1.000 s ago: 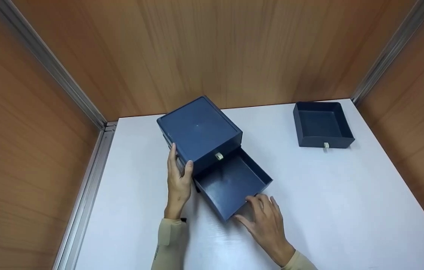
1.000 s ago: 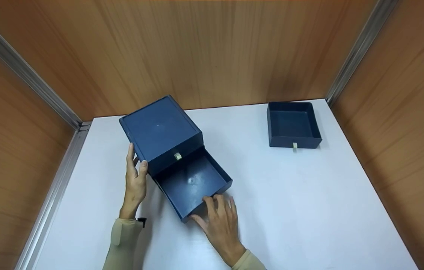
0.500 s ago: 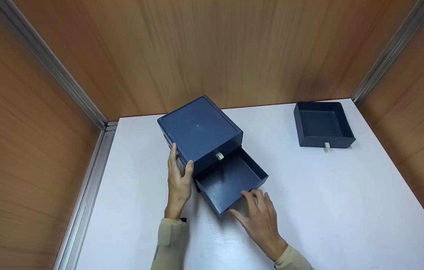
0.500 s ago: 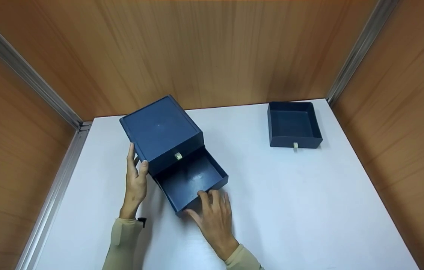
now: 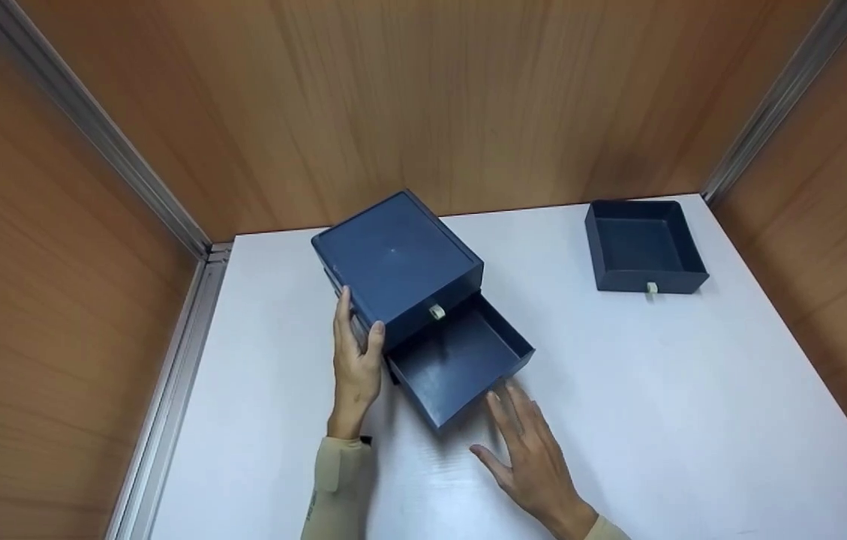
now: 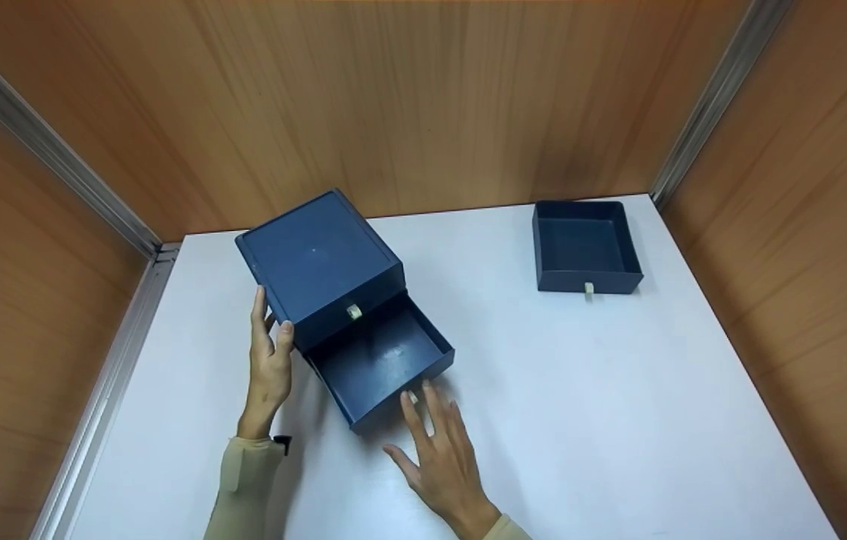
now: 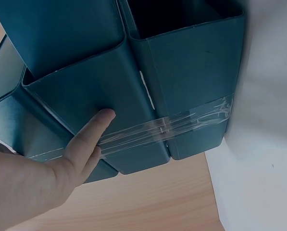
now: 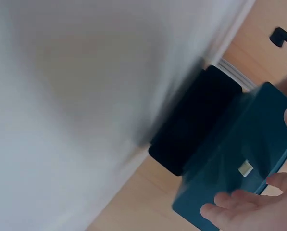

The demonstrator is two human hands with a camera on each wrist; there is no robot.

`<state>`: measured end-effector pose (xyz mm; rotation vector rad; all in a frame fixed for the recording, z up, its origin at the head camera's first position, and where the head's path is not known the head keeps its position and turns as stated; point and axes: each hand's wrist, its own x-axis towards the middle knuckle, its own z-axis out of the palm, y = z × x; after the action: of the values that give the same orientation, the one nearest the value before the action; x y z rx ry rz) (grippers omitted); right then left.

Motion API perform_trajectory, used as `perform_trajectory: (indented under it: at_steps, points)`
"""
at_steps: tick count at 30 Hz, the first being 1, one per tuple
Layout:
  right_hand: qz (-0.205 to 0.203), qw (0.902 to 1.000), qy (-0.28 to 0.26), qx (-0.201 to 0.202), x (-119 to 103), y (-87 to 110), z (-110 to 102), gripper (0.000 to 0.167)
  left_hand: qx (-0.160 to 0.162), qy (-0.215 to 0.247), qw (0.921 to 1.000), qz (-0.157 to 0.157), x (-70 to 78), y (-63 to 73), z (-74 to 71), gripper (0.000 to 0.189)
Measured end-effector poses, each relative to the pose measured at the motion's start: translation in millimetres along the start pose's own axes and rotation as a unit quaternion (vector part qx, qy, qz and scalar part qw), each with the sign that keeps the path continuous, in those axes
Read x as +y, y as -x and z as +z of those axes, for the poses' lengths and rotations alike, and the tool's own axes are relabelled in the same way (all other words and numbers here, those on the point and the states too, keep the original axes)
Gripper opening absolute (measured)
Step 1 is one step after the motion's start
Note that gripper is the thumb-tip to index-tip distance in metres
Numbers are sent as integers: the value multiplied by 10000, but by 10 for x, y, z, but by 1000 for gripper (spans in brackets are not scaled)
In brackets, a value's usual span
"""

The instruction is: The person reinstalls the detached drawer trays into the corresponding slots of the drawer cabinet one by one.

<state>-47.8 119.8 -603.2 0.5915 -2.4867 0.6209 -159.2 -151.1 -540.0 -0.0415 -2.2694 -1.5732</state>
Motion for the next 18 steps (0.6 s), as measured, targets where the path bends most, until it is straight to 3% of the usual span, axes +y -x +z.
perform_trajectory:
  at_steps: [7, 18]
  points:
    - [-40, 9992, 151, -357, 44, 55, 52, 76, -15, 22, 10000, -29, 4, -2, 9, 73]
    - [-121, 9996, 94, -244, 68, -50, 151, 74, -3, 0, 10000, 7, 0, -12, 20, 74]
